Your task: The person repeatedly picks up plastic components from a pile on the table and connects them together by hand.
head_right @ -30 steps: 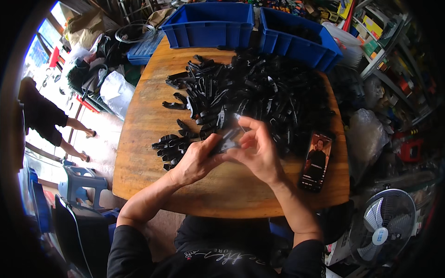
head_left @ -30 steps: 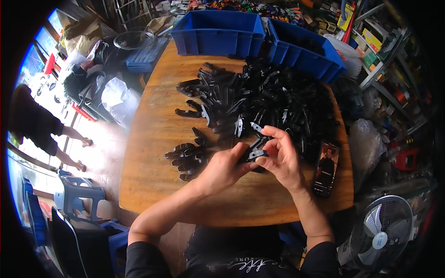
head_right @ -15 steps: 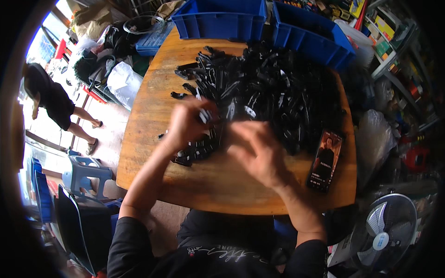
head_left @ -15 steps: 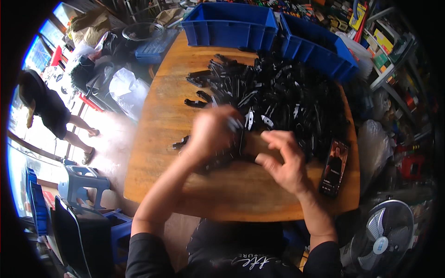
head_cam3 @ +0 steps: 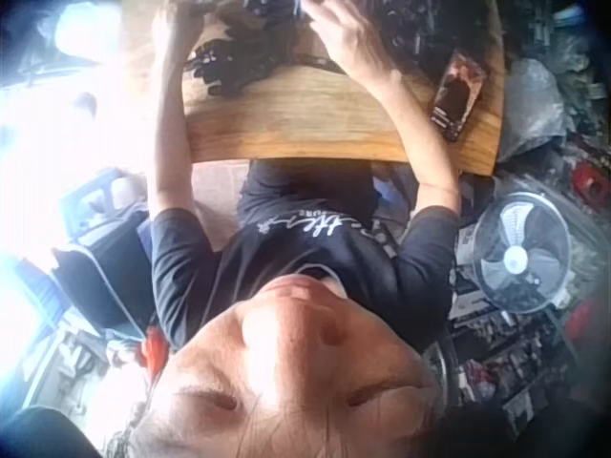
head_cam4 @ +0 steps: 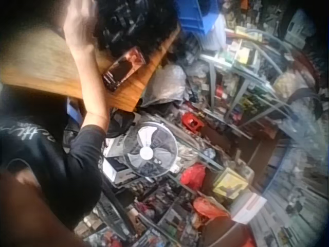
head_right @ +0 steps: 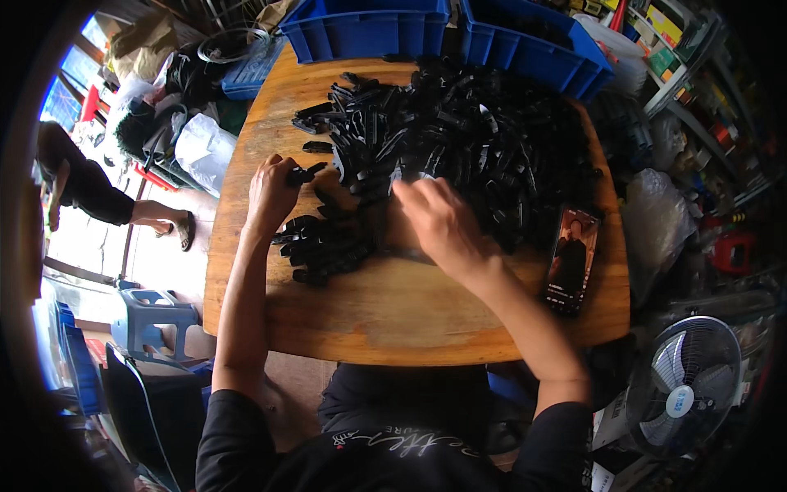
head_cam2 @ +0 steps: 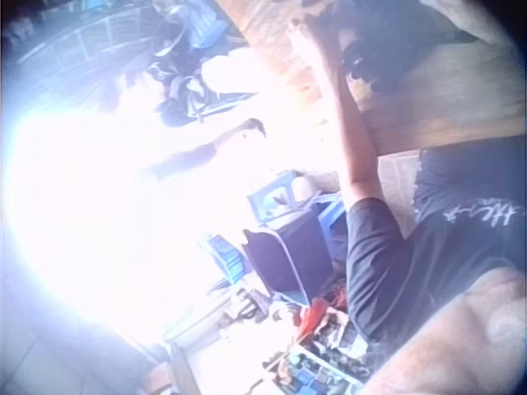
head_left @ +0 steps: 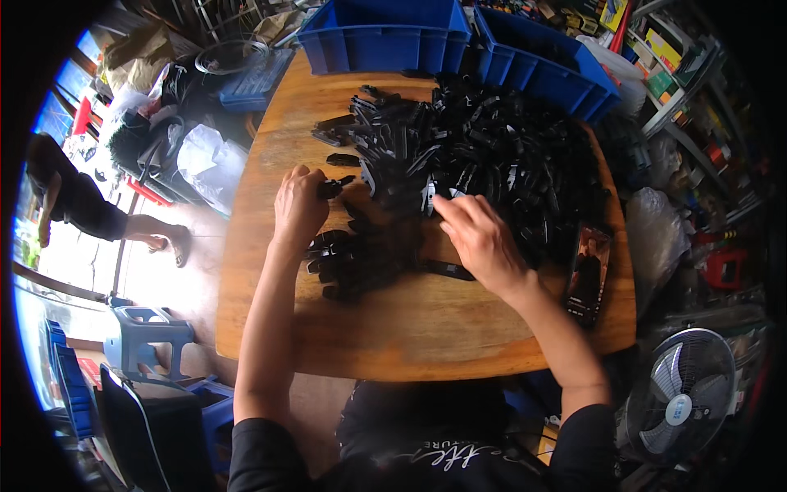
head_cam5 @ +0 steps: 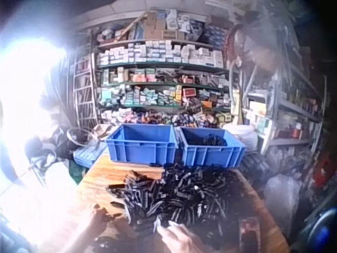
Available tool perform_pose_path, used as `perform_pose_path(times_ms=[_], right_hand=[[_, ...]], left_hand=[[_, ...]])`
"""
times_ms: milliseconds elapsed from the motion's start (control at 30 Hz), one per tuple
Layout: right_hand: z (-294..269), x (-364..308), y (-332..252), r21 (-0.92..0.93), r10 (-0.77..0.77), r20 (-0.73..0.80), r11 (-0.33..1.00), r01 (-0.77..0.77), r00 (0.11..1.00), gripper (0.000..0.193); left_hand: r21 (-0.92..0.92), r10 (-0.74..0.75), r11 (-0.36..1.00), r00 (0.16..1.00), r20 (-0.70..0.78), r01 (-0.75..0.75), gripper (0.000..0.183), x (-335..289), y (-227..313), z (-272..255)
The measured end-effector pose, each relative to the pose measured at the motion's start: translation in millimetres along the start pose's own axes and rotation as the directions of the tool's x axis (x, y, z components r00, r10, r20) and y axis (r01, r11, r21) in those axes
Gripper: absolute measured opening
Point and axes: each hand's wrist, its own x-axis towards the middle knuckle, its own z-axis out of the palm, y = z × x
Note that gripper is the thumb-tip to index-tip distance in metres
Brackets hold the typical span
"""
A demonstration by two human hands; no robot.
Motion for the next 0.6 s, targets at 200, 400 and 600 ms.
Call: perform_pose_path(times_ms=[200,400,600], right_hand=[[32,24,18,-0.046,0.257,0.178,0.966,-0.253,0.95,0.028],[8,15,7,0.185,0.318,0.347,0.899,-0.397,0.882,0.026],[-19,3,-9,0.412,0.485,0.302,0.709,-0.571,0.821,0.024]], left_hand=[[-0.721,-0.148,0.658,0.977,0.156,0.215,0.02,-7,38,-23],[-0.76,-0.027,0.392,0.833,0.553,0.518,0.026,-23,77,-29],[-0.765,0.01,0.301,0.8,0.6,0.57,0.026,-32,85,-26]])
